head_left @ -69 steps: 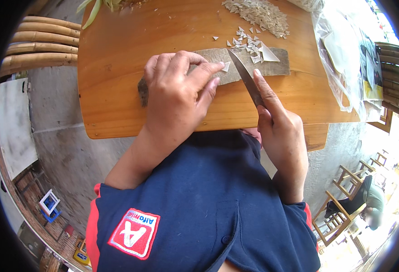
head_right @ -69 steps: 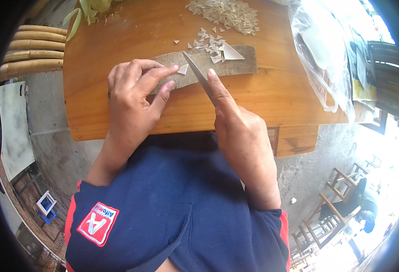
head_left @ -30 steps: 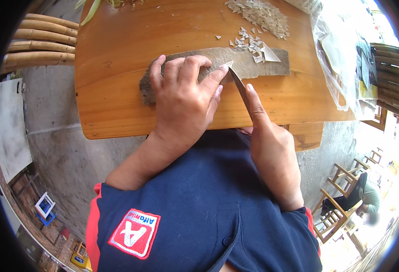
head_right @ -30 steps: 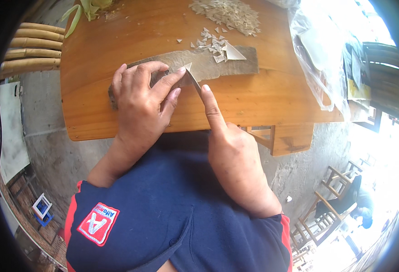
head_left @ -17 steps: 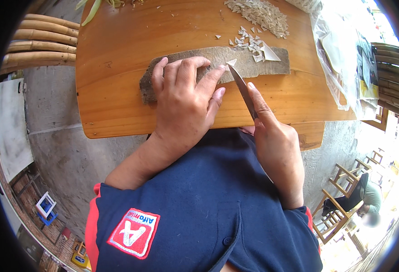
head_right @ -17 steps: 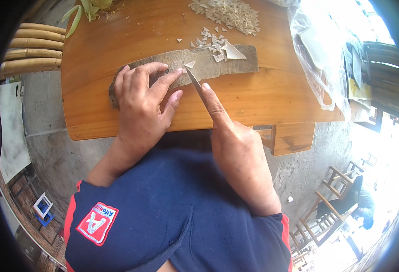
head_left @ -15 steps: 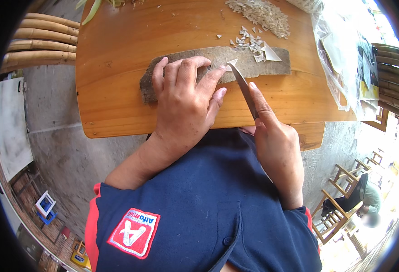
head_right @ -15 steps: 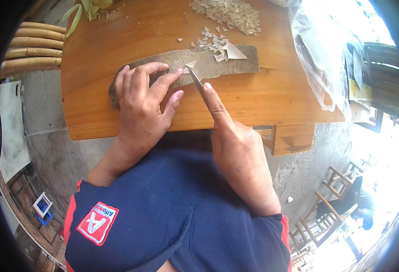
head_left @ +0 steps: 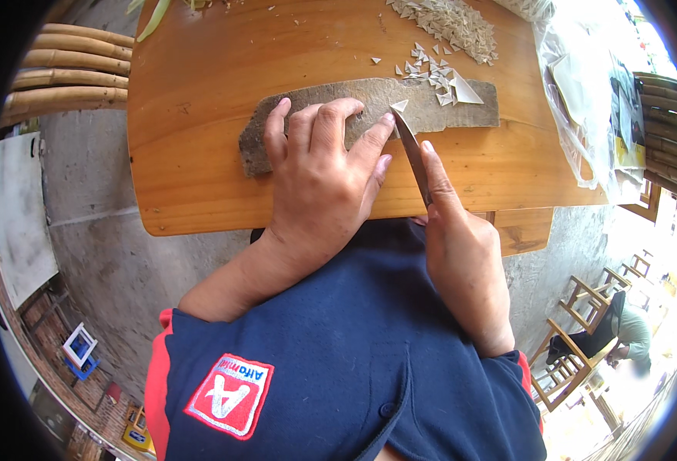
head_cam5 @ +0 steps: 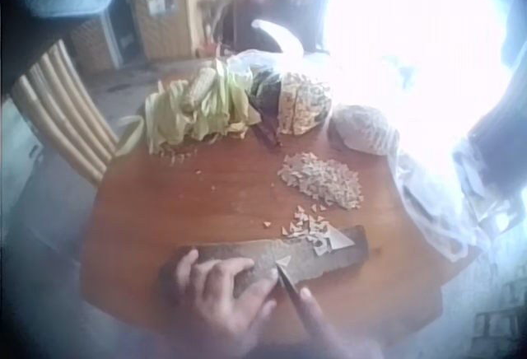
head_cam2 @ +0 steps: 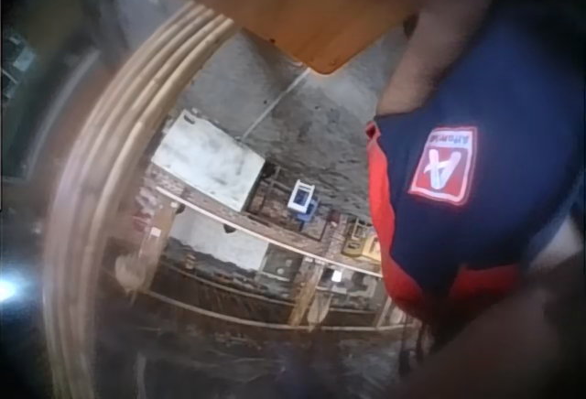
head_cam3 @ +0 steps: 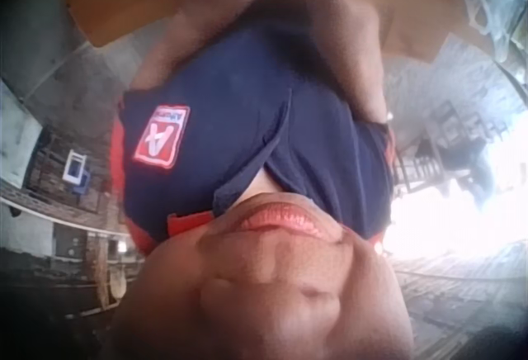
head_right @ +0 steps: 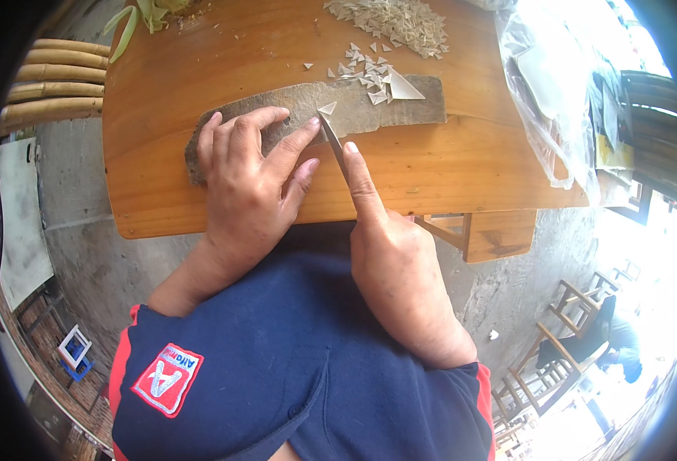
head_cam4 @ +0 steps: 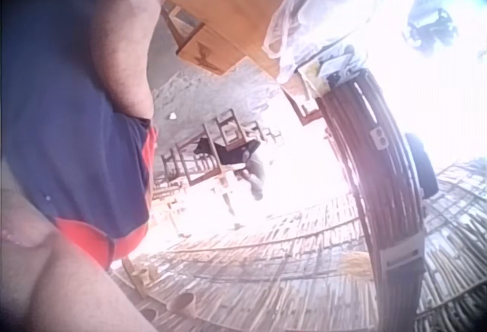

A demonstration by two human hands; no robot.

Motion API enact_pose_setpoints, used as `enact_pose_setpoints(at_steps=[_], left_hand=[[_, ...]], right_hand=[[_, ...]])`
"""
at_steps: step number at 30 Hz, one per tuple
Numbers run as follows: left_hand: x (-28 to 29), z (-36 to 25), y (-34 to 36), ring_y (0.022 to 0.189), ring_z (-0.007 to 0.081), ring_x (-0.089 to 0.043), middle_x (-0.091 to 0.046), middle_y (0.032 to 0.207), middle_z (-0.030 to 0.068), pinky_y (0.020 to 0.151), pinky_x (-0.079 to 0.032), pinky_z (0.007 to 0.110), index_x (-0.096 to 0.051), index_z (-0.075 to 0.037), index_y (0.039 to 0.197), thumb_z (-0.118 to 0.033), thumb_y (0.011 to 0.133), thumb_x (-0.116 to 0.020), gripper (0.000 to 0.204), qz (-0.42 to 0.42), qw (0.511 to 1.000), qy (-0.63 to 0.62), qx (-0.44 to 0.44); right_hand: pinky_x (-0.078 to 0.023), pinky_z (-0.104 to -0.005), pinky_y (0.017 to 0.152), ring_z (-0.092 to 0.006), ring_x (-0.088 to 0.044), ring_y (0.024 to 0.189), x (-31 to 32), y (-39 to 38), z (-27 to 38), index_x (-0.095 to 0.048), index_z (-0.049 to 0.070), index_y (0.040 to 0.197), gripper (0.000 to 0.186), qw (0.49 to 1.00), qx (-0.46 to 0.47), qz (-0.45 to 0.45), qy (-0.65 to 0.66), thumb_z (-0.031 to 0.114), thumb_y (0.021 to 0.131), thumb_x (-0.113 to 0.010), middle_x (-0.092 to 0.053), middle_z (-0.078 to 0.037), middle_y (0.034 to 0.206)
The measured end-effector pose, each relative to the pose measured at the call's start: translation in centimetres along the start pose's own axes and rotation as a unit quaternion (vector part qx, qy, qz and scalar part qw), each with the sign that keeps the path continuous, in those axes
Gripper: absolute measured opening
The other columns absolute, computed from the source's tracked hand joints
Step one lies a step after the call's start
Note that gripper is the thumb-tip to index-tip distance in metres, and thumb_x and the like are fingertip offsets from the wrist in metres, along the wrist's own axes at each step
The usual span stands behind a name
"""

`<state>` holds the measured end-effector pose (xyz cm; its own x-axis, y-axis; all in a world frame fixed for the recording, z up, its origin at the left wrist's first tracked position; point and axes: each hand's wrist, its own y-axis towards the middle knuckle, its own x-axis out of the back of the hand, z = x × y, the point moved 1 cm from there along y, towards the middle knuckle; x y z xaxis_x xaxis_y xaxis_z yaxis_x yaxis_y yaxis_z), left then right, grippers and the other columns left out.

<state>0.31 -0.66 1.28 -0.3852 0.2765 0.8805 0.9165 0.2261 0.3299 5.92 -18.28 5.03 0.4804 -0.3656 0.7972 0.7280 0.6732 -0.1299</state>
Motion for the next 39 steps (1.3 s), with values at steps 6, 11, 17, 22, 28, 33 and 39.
enact_pose_setpoints(at_steps=[6, 11, 17, 22, 28, 33, 39], left_hand=[[-0.2, -0.1, -0.1, 0.119, 0.0285, -0.054, -0.058, 0.129, 0.0082, 0.114, -0.032, 0.059, -0.073, -0.019, 0.129, -0.024, 0.087, -0.078, 0.042, 0.004, 1.0, -0.003, 0.001], [-0.5, 0.1, -0.1, 0.118, 0.0274, -0.051, -0.057, 0.126, 0.0077, 0.114, -0.032, 0.06, -0.076, -0.014, 0.12, -0.024, 0.083, -0.08, 0.039, -0.017, 1.0, -0.008, -0.017], [-0.5, 0.1, -0.3, 0.12, 0.0282, -0.05, -0.056, 0.128, 0.0077, 0.114, -0.031, 0.06, -0.075, -0.014, 0.122, -0.026, 0.084, -0.079, 0.04, -0.009, 1.0, -0.011, -0.015], [-0.4, 0.3, -0.5, 0.121, 0.0274, -0.05, -0.057, 0.129, 0.0067, 0.114, -0.031, 0.059, -0.074, -0.014, 0.125, -0.027, 0.085, -0.078, 0.042, -0.014, 1.0, -0.027, -0.008], [0.0, 0.7, -0.4, 0.116, 0.0278, -0.055, -0.061, 0.126, 0.0076, 0.113, -0.034, 0.053, -0.073, -0.014, 0.13, -0.024, 0.088, -0.076, 0.043, -0.02, 0.998, -0.056, 0.005], [0.1, 0.9, 1.4, 0.105, 0.0271, -0.057, -0.063, 0.113, 0.0074, 0.105, -0.039, 0.046, -0.074, -0.012, 0.124, -0.021, 0.089, -0.075, 0.036, -0.028, 0.997, -0.07, 0.009], [-0.4, 1.7, 4.0, 0.097, 0.0279, -0.06, -0.065, 0.1, 0.0067, 0.098, -0.044, 0.042, -0.077, -0.015, 0.118, -0.005, 0.092, -0.067, 0.03, -0.023, 0.993, -0.115, 0.0]], right_hand=[[-0.056, -0.0525, 0.073, -0.0445, -0.073, 0.082, -0.3, -0.3, 1.5, -0.032, 0.014, 0.164, 0.078, 0.998, -0.056, 0.034, -0.009, -0.008, 0.093, -0.054, -0.07, -0.031, 0.097], [-0.055, -0.0536, 0.069, -0.044, -0.071, 0.073, -0.3, -0.1, 2.5, -0.031, 0.013, 0.164, 0.079, 0.996, -0.071, 0.042, -0.028, -0.007, 0.091, -0.055, -0.068, -0.029, 0.081], [-0.056, -0.0486, 0.076, -0.0392, -0.07, 0.067, 0.0, 0.4, 3.1, -0.033, 0.008, 0.163, 0.082, 0.991, -0.075, 0.06, -0.09, -0.008, 0.086, -0.059, -0.066, -0.023, 0.073], [-0.058, -0.0477, 0.073, -0.0426, -0.073, 0.084, 0.4, -0.1, 1.8, -0.036, 0.016, 0.162, 0.081, 0.995, -0.087, 0.035, -0.022, -0.006, 0.09, -0.067, -0.072, -0.027, 0.098], [-0.056, -0.0486, 0.074, -0.0432, -0.072, 0.087, 1.1, -0.2, 0.6, -0.046, 0.015, 0.157, 0.07, 0.997, -0.058, -0.028, 0.033, -0.005, 0.092, -0.062, -0.07, -0.027, 0.104], [-0.054, -0.0504, 0.068, -0.0427, -0.072, 0.078, 2.1, 0.3, -0.3, -0.048, 0.014, 0.156, 0.066, 0.995, -0.066, -0.028, 0.074, -0.006, 0.094, -0.056, -0.07, -0.028, 0.091], [-0.054, -0.0498, 0.062, -0.038, -0.07, 0.066, 1.7, 0.3, -0.5, -0.046, 0.017, 0.157, 0.071, 1.0, -0.011, 0.019, 0.004, -0.006, 0.091, -0.058, -0.068, -0.022, 0.077]])
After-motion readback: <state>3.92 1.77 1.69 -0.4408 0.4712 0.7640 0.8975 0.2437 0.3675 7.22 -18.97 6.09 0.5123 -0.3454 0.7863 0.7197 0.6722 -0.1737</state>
